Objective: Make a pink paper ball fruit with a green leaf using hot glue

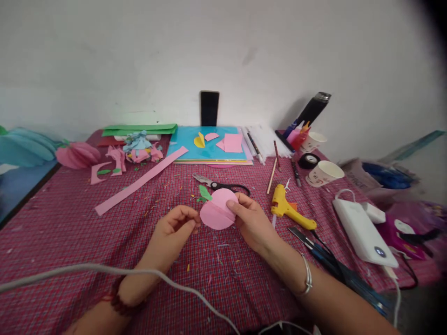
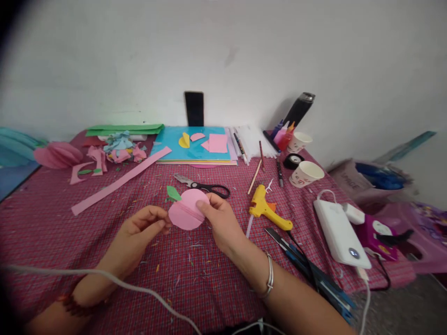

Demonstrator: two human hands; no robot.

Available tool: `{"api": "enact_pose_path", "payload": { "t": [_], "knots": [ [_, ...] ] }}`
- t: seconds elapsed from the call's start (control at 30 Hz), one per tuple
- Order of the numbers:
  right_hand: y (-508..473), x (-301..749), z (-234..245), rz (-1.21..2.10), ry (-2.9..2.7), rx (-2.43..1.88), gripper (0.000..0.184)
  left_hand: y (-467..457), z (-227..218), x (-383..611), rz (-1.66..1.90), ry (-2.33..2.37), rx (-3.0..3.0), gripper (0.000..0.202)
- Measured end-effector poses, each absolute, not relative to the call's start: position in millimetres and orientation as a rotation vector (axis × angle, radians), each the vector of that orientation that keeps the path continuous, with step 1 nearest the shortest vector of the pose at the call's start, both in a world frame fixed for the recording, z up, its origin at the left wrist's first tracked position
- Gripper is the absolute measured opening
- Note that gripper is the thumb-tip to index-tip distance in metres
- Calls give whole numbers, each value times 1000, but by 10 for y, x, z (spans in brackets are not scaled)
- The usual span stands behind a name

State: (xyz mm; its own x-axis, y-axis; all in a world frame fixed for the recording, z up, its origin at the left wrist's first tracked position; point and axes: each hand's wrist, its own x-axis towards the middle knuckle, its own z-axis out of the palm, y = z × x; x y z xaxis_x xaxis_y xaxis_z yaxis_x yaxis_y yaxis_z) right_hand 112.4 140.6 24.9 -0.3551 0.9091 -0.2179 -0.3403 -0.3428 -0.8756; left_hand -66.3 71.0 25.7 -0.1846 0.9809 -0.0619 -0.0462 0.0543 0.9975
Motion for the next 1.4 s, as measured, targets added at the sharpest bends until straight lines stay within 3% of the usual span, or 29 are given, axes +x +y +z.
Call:
{"api": "enact_pose_path", "payload": {
  "t": [0.57, 0.9, 1.07, 1.23, 1.33, 1.4],
  "knots": [
    [1392, 1133, 209, 1859, -852, -971, 25, 653, 306, -564, 1326, 1360, 1152, 8],
    [1395, 1120, 193, 1972, -797, -1013, 28, 652, 283, -605, 1446, 1419, 1769, 12],
    [1349, 1092, 169, 2027, -837, -1018, 31, 647, 311, -594, 1549, 1433, 1851, 6],
    [1288, 1078, 159, 2045, -895, -1012, 30, 628, 319, -558, 1563, 1558, 1862, 19],
    [1265, 1071, 157, 2020, -945, -1010, 30, 619, 310, -580, 1571, 1627, 1908, 8],
    [1260, 1064, 157, 1992, -990, -1004, 30, 622, 314, -610, 1549, 1593, 2054, 15]
  ]
}}
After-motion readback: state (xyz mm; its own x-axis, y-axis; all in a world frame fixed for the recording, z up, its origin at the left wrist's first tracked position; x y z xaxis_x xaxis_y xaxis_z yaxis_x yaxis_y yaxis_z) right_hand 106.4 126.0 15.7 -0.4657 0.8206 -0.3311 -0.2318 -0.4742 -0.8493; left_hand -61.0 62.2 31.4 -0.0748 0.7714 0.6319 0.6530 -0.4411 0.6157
